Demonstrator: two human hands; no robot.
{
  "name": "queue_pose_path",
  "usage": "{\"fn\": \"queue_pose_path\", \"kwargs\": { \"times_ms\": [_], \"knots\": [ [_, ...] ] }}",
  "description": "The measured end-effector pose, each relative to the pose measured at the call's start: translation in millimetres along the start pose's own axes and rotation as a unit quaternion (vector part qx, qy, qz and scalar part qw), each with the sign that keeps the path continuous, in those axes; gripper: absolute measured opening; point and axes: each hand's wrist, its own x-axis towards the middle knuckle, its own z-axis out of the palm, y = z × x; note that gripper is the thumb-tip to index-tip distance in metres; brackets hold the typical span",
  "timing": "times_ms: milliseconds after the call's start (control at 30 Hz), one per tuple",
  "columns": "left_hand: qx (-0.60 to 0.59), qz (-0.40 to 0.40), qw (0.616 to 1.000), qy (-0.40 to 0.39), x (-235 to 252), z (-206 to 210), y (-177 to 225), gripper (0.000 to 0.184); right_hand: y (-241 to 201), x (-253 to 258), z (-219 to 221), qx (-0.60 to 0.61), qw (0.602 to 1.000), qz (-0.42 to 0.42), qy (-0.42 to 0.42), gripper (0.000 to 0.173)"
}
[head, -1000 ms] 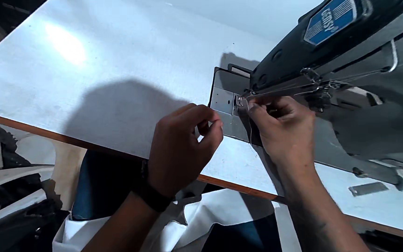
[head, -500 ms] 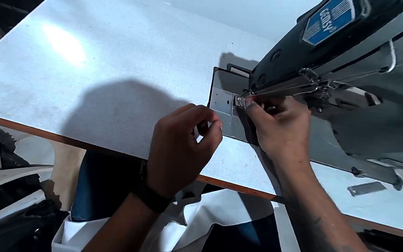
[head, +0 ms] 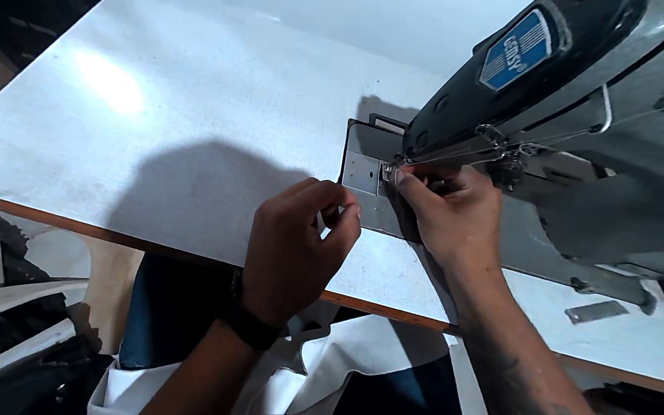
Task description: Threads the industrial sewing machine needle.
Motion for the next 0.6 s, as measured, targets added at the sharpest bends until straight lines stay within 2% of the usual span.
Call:
{"fn": "queue_pose_path", "kwargs": {
  "times_ms": [167, 300, 600],
  "knots": [
    [0.002, 0.002, 1.0, -0.004, -0.2, -0.1, -1.6, 0.008, 5.1, -3.8, -4.6, 0.027, 0.999, 0.011, 0.031, 0.01],
    [0.001, -0.003, 1.0, -0.01, -0.7, 0.3, -1.5, 0.008, -1.9, -3.4, -1.8, 0.012, 1.0, 0.018, 0.002, 0.018],
    [0.034, 0.003, 0.999, -0.022, -0.8, 1.5, -0.8, 0.01, 0.1, -2.2, 0.4, 0.053, 0.998, 0.023, 0.003, 0.009]
  ]
}}
